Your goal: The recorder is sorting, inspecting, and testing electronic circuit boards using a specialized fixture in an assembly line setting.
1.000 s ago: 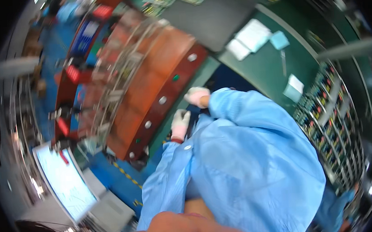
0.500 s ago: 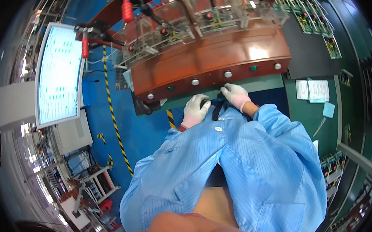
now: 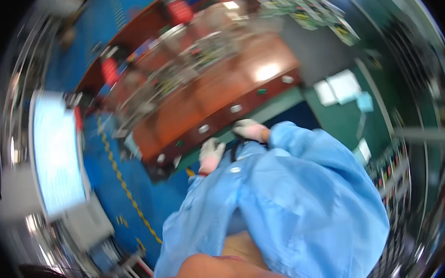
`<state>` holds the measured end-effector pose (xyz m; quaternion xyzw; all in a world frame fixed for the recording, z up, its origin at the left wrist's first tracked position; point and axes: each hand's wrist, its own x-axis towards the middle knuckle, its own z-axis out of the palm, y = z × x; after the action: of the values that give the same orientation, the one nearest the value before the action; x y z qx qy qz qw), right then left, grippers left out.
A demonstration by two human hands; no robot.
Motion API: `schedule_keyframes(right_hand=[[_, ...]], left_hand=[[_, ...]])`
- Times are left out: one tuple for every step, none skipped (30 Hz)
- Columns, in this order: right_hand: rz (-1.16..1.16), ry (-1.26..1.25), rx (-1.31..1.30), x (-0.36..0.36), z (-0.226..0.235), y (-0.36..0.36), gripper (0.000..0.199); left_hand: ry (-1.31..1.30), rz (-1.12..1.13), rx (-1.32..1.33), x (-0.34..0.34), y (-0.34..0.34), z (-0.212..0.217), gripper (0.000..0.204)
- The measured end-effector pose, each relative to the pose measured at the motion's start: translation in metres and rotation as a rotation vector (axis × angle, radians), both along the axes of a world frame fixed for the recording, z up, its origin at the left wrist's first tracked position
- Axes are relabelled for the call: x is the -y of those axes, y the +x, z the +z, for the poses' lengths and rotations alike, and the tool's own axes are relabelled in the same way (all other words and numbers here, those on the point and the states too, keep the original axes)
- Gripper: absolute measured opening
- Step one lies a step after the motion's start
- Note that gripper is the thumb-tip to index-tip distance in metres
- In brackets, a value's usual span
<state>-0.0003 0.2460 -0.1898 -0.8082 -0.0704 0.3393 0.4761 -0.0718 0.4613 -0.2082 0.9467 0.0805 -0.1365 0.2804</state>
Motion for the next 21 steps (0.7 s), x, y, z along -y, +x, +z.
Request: schedule_keyframes(right_hand=[[-0.007, 0.019, -0.006, -0.002, -0.002, 0.000, 0.032], [0.004, 0.011, 0.007, 0.000, -0.004, 0.000, 0.031], [0.002, -0.037, -0.008, -0.003, -0.018, 0.002, 0.030], [-0.015, 0.020, -0.060, -0.001, 0.000, 0.002, 0.028], [-0.056, 0.089, -0.059, 0.005, -0.019, 0.001, 0.027], [-0.084, 0.112, -0.074, 0.008, -0.015, -0.001, 0.027], [-0.105, 0.136, -0.090, 0.013, -0.008, -0.004, 0.027], [-0.114, 0.127, -0.116, 0.018, 0.000, -0.005, 0.027], [-0.143, 0.136, -0.123, 0.021, -0.007, -0.007, 0.027], [-0.169, 0.147, -0.131, 0.023, -0.016, -0.009, 0.027], [-0.189, 0.154, -0.130, 0.024, -0.019, -0.010, 0.027], [-0.182, 0.161, -0.113, 0.026, -0.021, -0.011, 0.026], [-0.174, 0.168, -0.096, 0.026, -0.024, -0.012, 0.026], [-0.188, 0.174, -0.093, 0.027, -0.022, -0.011, 0.026], [-0.179, 0.150, -0.122, 0.028, -0.019, -0.009, 0.027], [-0.167, 0.125, -0.152, 0.027, -0.013, -0.009, 0.027], [-0.153, 0.099, -0.183, 0.027, -0.006, -0.008, 0.028], [-0.138, 0.074, -0.214, 0.027, 0.001, -0.007, 0.028], [-0.099, -0.012, -0.144, 0.028, 0.009, -0.006, 0.029], [-0.111, -0.130, 0.001, 0.023, -0.001, -0.009, 0.032], [-0.102, -0.181, 0.028, 0.021, 0.000, -0.009, 0.033]], left_hand=[[0.003, -0.028, 0.002, -0.002, 0.001, 0.002, 0.032], [0.007, -0.055, 0.004, -0.003, 0.004, 0.004, 0.031], [0.002, -0.046, -0.001, -0.004, 0.004, 0.006, 0.030], [0.025, -0.054, -0.037, 0.000, 0.007, 0.011, 0.030], [0.053, -0.057, -0.072, 0.006, 0.011, 0.016, 0.030], [0.054, -0.103, -0.072, 0.010, 0.014, 0.021, 0.030], [0.031, -0.125, -0.117, 0.014, 0.015, 0.024, 0.029], [0.011, -0.142, -0.162, 0.019, 0.018, 0.025, 0.029], [0.017, -0.176, -0.163, 0.024, 0.020, 0.026, 0.029], [0.030, -0.222, -0.172, 0.029, 0.023, 0.026, 0.029], [0.044, -0.257, -0.179, 0.032, 0.025, 0.026, 0.029], [0.058, -0.291, -0.187, 0.034, 0.028, 0.026, 0.029], [0.073, -0.323, -0.194, 0.036, 0.030, 0.026, 0.029], [0.080, -0.336, -0.192, 0.038, 0.033, 0.026, 0.029], [0.114, -0.346, -0.221, 0.039, 0.035, 0.027, 0.029], [0.146, -0.352, -0.250, 0.040, 0.036, 0.028, 0.029], [0.178, -0.357, -0.280, 0.040, 0.037, 0.029, 0.028], [0.210, -0.361, -0.309, 0.040, 0.037, 0.030, 0.028], [0.216, -0.368, -0.307, 0.042, 0.038, 0.032, 0.028], [0.180, -0.368, -0.323, 0.044, 0.039, 0.034, 0.028], [0.143, -0.367, -0.339, 0.046, 0.039, 0.035, 0.028]])
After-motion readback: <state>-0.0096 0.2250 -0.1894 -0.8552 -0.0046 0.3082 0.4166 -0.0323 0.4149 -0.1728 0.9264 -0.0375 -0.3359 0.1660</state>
